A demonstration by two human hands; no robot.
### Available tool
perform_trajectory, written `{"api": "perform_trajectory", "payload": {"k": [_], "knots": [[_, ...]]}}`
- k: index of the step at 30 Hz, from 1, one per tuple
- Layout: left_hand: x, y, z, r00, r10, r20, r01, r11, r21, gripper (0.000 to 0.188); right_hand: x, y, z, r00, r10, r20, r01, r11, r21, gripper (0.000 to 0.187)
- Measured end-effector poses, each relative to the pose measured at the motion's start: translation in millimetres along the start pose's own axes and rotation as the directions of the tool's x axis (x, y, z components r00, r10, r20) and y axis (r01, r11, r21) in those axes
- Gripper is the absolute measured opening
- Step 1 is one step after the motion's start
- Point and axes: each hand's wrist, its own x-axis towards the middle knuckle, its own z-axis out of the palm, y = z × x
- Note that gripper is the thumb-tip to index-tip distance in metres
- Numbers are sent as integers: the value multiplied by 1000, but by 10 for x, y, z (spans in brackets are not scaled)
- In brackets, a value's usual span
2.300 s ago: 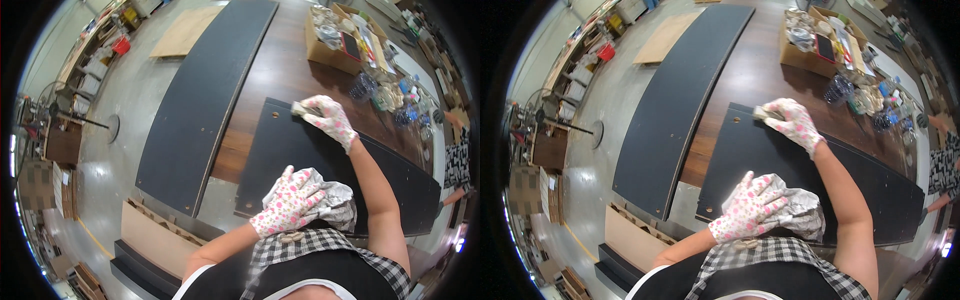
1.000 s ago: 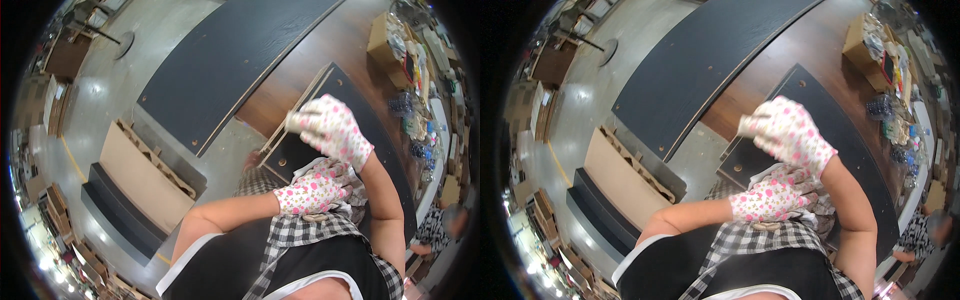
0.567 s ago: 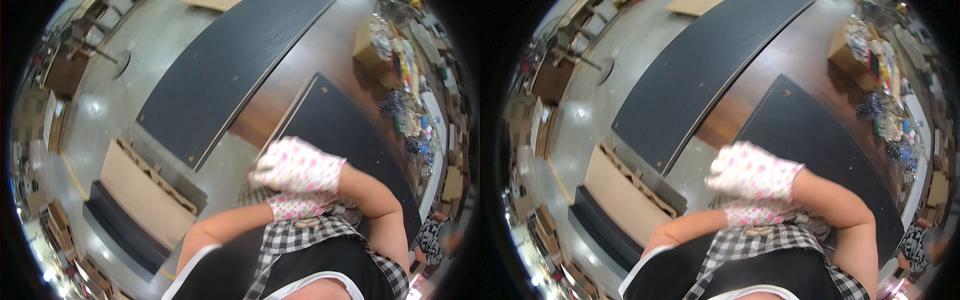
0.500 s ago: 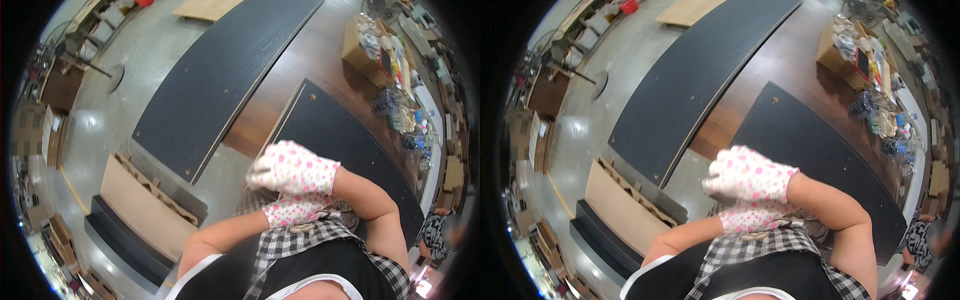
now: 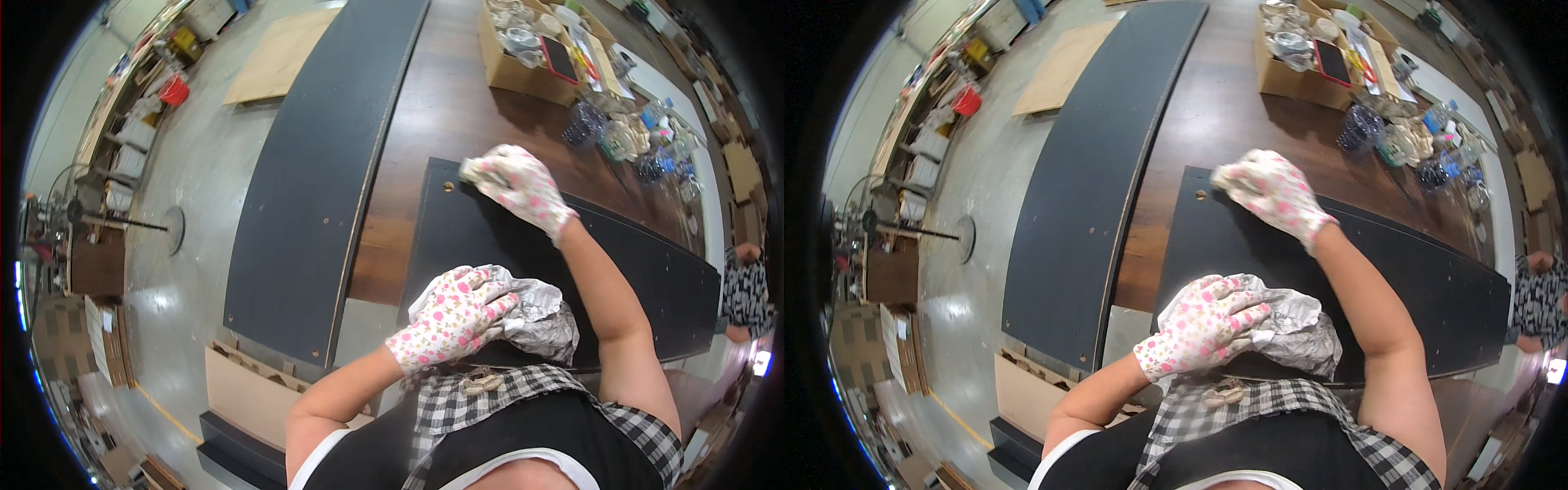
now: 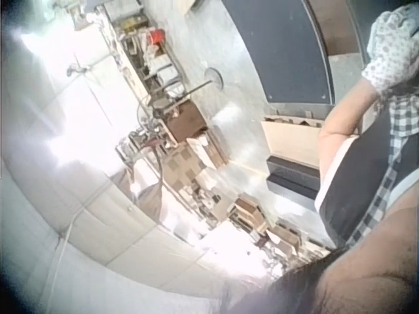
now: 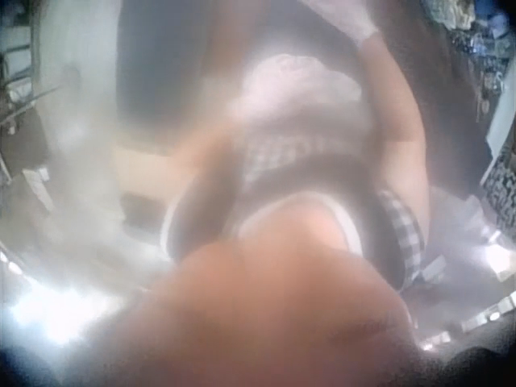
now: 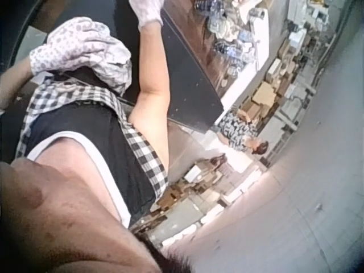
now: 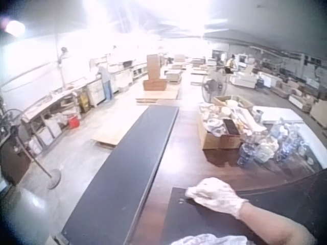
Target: The person wipes the surface and edges of dark wooden panels using a cloth and a small block, turning the panels over to clean multiple sides.
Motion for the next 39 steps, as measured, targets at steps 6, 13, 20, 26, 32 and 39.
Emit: {"api": "perform_trajectory", "payload": {"k": [6,13,20,26,32,39], "knots": [[78,-22,6,999,21,32,-21,1000,4,48,-1143,548,-738,928,368,-52,-371,926,-71,26],[103,-34,-12,994,50,100,-48,999,-23,55,111,-224,130,990,57,-130,-50,997,58,16],[104,-40,31,997,57,47,-55,997,-45,58,-1326,511,-855,854,484,-188,-520,800,-300,19],[174,23,-74,981,14,195,-21,999,36,56,-676,-11,-377,951,281,-128,-298,945,-135,20],[206,36,-43,982,28,186,-37,998,44,53,-2083,920,-1323,758,568,-319,-651,643,-402,18],[255,-53,54,985,82,154,-78,996,-33,54,-665,314,-365,982,140,-126,-148,987,-57,16]]}}
